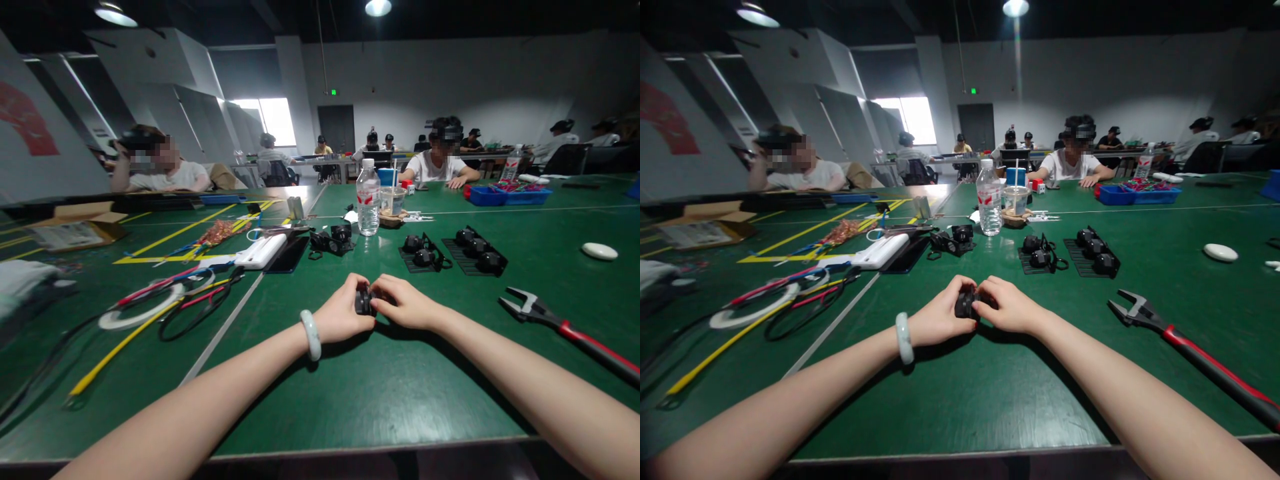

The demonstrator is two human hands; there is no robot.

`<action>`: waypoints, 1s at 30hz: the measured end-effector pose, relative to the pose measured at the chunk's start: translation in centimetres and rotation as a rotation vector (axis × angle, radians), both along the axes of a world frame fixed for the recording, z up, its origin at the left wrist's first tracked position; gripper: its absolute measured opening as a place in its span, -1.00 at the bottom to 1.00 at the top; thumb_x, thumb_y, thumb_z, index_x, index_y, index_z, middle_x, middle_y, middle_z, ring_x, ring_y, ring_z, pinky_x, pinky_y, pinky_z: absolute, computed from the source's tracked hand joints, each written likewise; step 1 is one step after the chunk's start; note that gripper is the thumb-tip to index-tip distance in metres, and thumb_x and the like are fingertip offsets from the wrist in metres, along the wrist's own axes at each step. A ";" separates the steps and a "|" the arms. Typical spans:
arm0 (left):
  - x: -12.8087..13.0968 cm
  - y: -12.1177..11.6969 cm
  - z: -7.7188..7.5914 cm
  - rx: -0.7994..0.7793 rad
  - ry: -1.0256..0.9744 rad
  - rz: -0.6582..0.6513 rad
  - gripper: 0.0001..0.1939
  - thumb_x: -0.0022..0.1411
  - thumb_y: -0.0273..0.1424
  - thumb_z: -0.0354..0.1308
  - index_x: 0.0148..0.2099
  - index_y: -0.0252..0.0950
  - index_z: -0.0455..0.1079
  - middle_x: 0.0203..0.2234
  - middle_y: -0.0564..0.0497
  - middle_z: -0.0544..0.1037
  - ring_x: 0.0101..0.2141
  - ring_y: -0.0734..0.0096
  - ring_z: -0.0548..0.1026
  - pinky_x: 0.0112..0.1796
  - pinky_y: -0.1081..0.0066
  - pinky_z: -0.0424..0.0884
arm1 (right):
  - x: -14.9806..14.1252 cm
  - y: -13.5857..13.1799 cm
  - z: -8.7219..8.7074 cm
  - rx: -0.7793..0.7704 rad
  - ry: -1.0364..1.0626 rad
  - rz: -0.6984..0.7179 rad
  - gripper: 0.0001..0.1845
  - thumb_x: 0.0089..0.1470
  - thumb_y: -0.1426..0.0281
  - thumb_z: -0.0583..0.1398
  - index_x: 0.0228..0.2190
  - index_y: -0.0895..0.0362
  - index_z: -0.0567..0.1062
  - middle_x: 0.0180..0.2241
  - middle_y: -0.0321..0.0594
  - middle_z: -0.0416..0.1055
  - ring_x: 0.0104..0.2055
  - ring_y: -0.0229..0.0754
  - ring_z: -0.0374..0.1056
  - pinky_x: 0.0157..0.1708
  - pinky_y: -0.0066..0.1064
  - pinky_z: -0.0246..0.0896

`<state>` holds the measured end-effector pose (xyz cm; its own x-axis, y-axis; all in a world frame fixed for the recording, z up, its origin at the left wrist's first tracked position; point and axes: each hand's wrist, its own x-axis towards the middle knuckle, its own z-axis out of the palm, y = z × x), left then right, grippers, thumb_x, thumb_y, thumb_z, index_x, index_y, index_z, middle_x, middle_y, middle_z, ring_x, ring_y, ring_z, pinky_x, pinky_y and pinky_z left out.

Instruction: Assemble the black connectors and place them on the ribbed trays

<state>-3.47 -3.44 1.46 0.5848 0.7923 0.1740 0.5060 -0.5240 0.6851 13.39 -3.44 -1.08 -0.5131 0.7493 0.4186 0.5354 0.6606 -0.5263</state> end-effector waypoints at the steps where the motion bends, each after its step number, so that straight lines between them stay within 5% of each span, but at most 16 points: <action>1: 0.0 0.0 0.0 -0.002 0.001 0.001 -0.53 -0.21 -0.49 0.10 -0.16 -0.33 0.10 -0.37 0.05 0.28 -0.38 0.45 0.28 -0.37 0.43 0.27 | 0.0 0.0 0.0 -0.003 -0.002 -0.001 -0.85 -0.01 0.35 0.05 -0.44 0.19 0.33 -0.46 -0.26 0.22 -0.41 -0.31 0.13 -0.40 -0.46 0.04; 30: 0.1 0.0 0.0 0.015 -0.002 -0.005 -0.56 -0.19 -0.45 0.11 -0.18 -0.32 0.11 -0.35 0.03 0.29 -0.33 0.39 0.30 -0.31 0.38 0.27 | 0.9 0.4 -0.2 -0.197 0.175 0.098 -0.70 -0.03 0.21 0.07 -0.32 0.18 0.24 -0.45 -0.32 0.20 -0.45 -0.36 0.09 -0.44 -0.51 0.04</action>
<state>-3.34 -3.40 1.42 0.5881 0.7868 0.1872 0.5022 -0.5368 0.6780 14.27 -3.05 -1.28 -0.5196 0.7757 0.3582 0.3634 0.5801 -0.7290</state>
